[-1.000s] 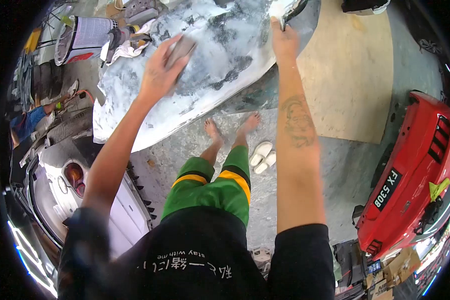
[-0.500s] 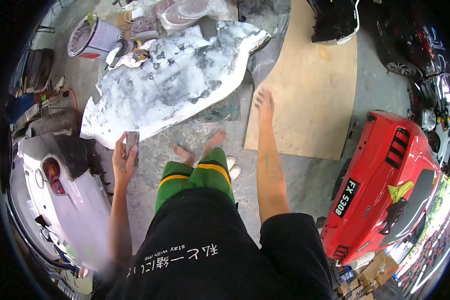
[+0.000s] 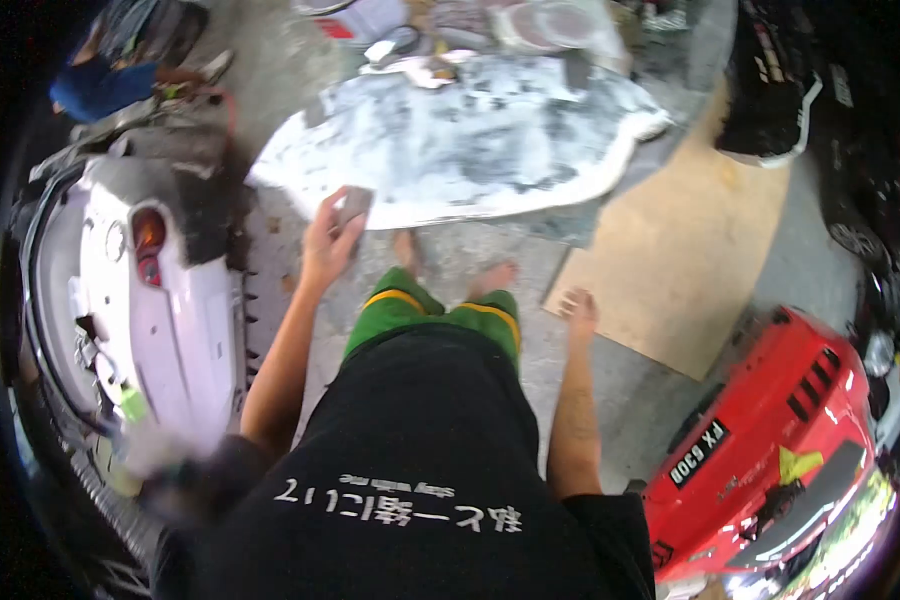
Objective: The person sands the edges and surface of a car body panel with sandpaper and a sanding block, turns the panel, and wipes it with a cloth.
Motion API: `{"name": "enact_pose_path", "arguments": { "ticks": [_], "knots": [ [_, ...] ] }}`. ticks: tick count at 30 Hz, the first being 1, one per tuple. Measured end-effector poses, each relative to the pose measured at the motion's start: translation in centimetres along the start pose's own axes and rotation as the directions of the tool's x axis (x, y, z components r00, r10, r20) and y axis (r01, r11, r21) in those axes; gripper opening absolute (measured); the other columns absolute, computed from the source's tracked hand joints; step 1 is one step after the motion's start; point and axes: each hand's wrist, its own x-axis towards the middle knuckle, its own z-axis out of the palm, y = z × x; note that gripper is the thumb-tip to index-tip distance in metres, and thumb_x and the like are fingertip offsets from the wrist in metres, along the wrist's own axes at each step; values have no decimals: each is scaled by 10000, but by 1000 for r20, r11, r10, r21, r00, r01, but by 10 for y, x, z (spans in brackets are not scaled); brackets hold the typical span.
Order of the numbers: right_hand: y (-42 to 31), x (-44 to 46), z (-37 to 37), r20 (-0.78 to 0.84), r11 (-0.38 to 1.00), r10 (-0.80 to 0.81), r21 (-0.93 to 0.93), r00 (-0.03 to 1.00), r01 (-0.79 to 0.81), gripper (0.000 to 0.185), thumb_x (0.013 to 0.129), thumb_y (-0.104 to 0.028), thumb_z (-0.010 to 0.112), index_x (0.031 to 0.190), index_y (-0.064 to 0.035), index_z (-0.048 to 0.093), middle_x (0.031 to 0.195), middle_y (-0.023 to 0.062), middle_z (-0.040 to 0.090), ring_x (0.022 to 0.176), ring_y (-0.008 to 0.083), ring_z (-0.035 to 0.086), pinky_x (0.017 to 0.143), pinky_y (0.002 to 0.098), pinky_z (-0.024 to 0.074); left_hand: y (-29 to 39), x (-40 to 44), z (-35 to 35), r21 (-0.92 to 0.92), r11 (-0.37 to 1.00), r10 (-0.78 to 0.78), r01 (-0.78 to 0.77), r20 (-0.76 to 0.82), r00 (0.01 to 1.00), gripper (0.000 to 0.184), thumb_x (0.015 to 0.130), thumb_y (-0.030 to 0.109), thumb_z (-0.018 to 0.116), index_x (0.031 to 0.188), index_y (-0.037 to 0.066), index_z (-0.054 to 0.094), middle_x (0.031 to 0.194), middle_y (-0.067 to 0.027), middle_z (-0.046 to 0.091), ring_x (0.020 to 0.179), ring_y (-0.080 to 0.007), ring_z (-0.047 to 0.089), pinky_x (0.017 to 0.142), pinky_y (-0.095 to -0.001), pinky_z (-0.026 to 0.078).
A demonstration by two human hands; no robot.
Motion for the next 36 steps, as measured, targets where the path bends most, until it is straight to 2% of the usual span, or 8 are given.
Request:
{"name": "enact_pose_path", "arguments": {
  "ticks": [7, 13, 17, 22, 23, 27, 32, 36],
  "knots": [
    [-30, -53, 71, 32, 983, -143, -113, 989, 146, 471, 995, -418, 528, 1209, -9, 626, 1109, 152, 690, 931, 230, 678, 798, 346, 561, -34, 33, -34, -16, 995, 97, -96, 132, 986, 501, 912, 131, 701, 1374, 54, 525, 750, -7, 474, 673, -100, 447, 600, -275, 402],
    [-52, -102, 208, 94, 971, -36, 239, 995, 12, 715, 882, -510, 712, 1313, 23, 508, 1225, 216, 613, 1046, 303, 637, 839, 403, 565, -39, 78, -65, 8, 984, 166, -180, 355, 920, 508, 907, 138, 703, 1378, 62, 529, 737, -5, 438, 668, -114, 429, 614, -278, 397],
    [-49, -95, 265, 140, 886, -20, 461, 990, -47, 637, 893, -411, 732, 1306, 14, 500, 1226, 194, 595, 1067, 333, 621, 841, 464, 575, -36, 104, -87, 17, 966, 225, -258, 434, 872, 515, 903, 137, 704, 1381, 58, 528, 761, -11, 461, 685, -123, 445, 629, -280, 410],
    [-39, -80, 281, 79, 829, -50, 560, 996, -3, 531, 933, -241, 670, 1294, 101, 483, 1177, 209, 616, 940, 329, 686, 731, 423, 640, -48, 128, -116, 72, 948, 250, -308, 429, 868, 525, 903, 173, 708, 1381, 46, 530, 777, -24, 506, 685, -129, 477, 624, -281, 422],
    [-41, -81, 281, 55, 864, -78, 502, 995, 40, 425, 936, -220, 630, 1253, 41, 517, 1103, 191, 640, 921, 339, 676, 774, 468, 608, -44, 129, -120, 51, 964, 217, -262, 421, 881, 535, 899, 188, 712, 1381, 44, 530, 779, -24, 508, 686, -133, 478, 635, -283, 428],
    [-65, -119, 286, -46, 864, -140, 483, 989, 144, 420, 928, -203, 600, 1240, 64, 507, 1104, 197, 644, 903, 336, 684, 758, 462, 610, -60, 163, -133, -38, 945, 314, -325, 388, 867, 536, 891, 180, 715, 1377, 42, 536, 816, -41, 527, 727, -144, 488, 665, -288, 442],
    [-79, -137, 280, 2, 840, -174, 521, 985, 148, 469, 905, -205, 608, 1263, 69, 476, 1103, 196, 645, 875, 337, 690, 724, 453, 610, -56, 207, -145, -67, 964, 264, -259, 390, 882, 519, 886, 179, 728, 1344, 16, 548, 812, -28, 497, 728, -134, 470, 652, -287, 430],
    [-73, -143, 291, -29, 844, -169, 512, 985, 160, 496, 912, -200, 614, 1273, 103, 458, 1092, 219, 643, 882, 334, 696, 720, 458, 619, -77, 267, -151, 3, 978, 190, -208, 399, 897, 545, 923, 150, 693, 1406, 14, 480, 950, -50, 619, 856, -108, 593, 765, -255, 479]
  ]
}}
